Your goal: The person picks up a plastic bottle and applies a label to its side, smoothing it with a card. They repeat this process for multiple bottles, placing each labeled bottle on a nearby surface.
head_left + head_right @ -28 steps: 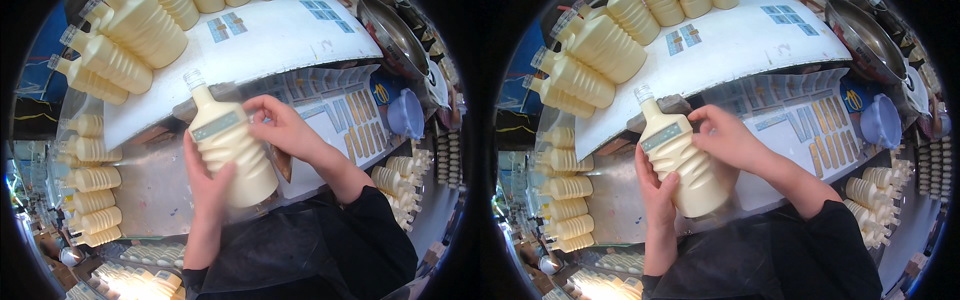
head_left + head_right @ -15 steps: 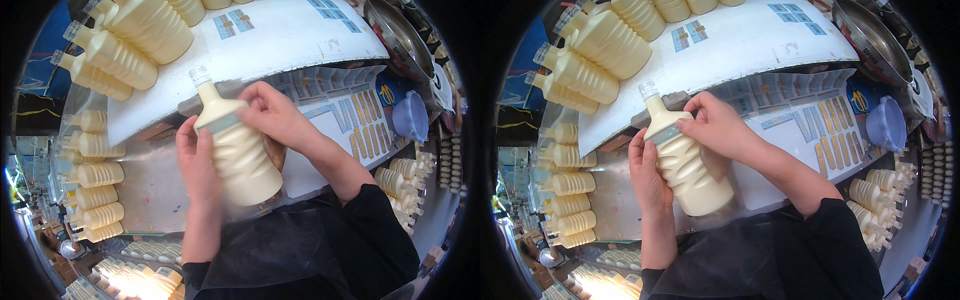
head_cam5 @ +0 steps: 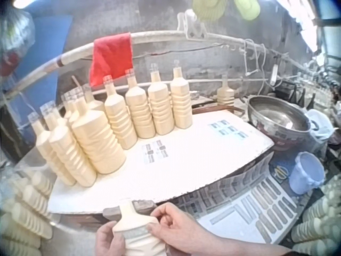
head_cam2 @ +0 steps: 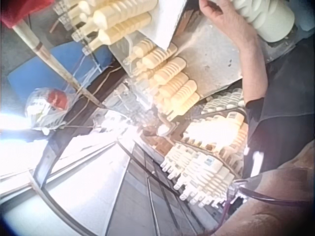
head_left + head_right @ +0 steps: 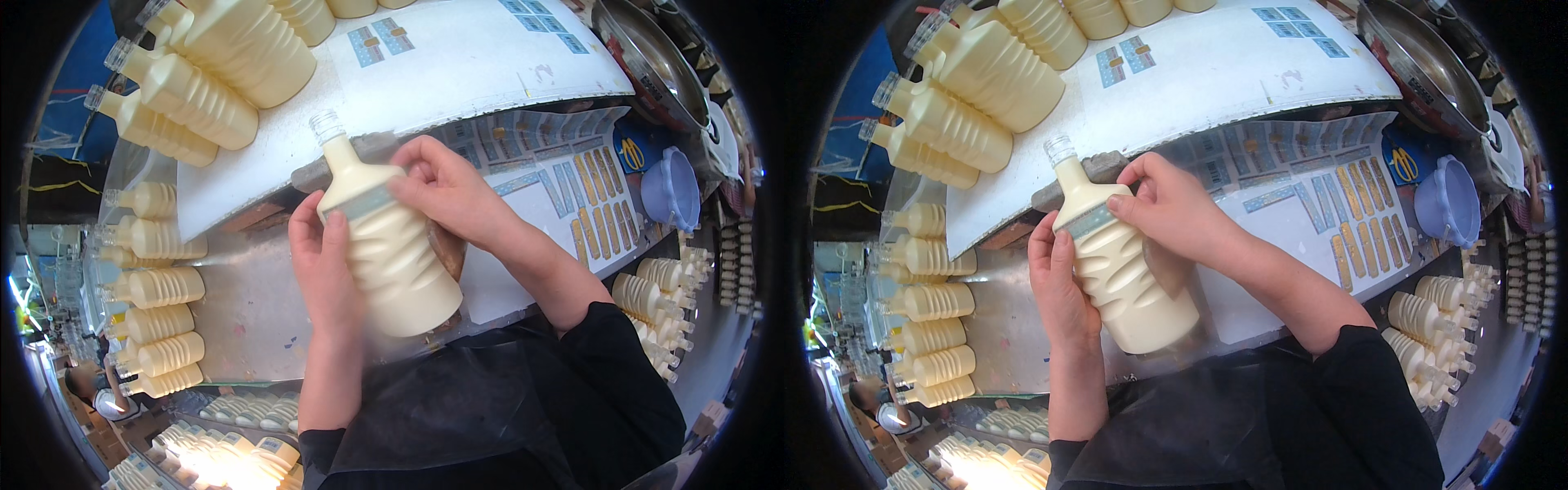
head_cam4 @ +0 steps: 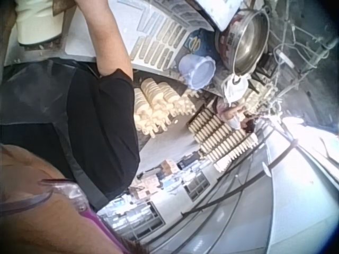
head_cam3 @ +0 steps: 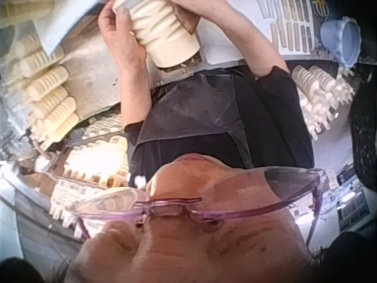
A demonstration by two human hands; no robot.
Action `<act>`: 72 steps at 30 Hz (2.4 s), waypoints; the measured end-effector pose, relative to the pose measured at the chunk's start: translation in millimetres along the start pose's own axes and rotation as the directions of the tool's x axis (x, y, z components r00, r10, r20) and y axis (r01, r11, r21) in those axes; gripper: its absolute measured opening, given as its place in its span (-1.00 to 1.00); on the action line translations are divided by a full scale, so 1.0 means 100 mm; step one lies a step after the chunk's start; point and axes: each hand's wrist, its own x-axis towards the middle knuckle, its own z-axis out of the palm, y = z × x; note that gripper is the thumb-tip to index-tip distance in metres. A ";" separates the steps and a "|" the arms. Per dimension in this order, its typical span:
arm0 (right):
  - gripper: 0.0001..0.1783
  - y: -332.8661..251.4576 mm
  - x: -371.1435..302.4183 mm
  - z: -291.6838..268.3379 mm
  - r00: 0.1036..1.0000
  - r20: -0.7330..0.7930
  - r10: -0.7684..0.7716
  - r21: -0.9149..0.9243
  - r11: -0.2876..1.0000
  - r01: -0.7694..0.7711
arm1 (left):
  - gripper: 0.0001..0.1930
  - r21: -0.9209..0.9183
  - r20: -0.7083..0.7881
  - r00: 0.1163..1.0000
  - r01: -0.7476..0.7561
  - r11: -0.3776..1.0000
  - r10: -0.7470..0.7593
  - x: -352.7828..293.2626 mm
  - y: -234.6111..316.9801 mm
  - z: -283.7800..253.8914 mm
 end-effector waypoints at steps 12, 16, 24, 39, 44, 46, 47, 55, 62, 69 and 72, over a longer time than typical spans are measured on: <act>-0.64 -0.06 -0.15 -0.07 0.999 -0.017 0.051 0.122 0.991 -0.048 | -0.59 -0.051 -0.012 0.999 0.034 0.998 -0.034 0.02 -0.02 -0.05; -0.60 0.09 -0.24 -0.05 0.969 -0.104 -0.223 -0.180 0.963 0.202 | -0.50 -0.058 -0.004 0.998 0.067 0.996 -0.067 -0.03 -0.02 -0.07; -0.59 -0.10 -0.49 0.02 0.958 -0.100 -0.268 -0.381 0.900 0.212 | -0.22 0.111 0.193 0.981 -0.020 0.994 -0.002 -0.23 -0.05 -0.07; -0.57 0.05 -0.46 0.07 0.969 -0.103 -0.223 -0.304 0.935 0.182 | -0.11 0.396 0.158 0.979 -0.186 0.899 0.133 -0.22 -0.14 -0.24; -0.59 -0.02 -0.37 0.05 0.989 -0.123 -0.081 -0.077 0.994 0.072 | -0.27 0.386 0.104 0.986 -0.160 0.908 0.129 -0.15 -0.07 -0.27; -0.56 -0.08 -0.28 0.04 0.994 -0.070 -0.087 -0.053 0.995 0.083 | -0.40 0.229 0.068 0.996 -0.078 0.970 0.064 -0.08 -0.04 -0.27; -0.57 -0.10 -0.24 0.03 0.997 -0.050 -0.052 -0.023 0.998 0.051 | -0.47 0.125 0.059 0.998 -0.002 0.992 -0.006 -0.07 0.07 -0.22; -0.59 -0.13 -0.09 0.04 1.000 -0.006 0.014 -0.019 1.000 -0.015 | -0.72 -0.086 0.034 0.995 0.092 0.992 -0.089 0.06 0.06 -0.17; -0.61 -0.06 -0.06 0.04 1.000 -0.016 -0.005 -0.053 0.999 0.004 | -0.64 -0.033 0.038 0.996 0.080 0.996 -0.079 0.10 -0.01 -0.22; -0.59 -0.10 -0.08 0.08 0.999 -0.051 0.014 -0.021 1.000 -0.015 | -0.63 -0.021 0.034 0.998 0.062 0.998 -0.061 0.13 -0.05 -0.25; -0.59 -0.10 -0.07 0.08 0.998 -0.053 0.020 -0.031 0.999 -0.022 | -0.65 -0.093 0.039 0.996 0.084 0.992 -0.081 0.10 -0.01 -0.22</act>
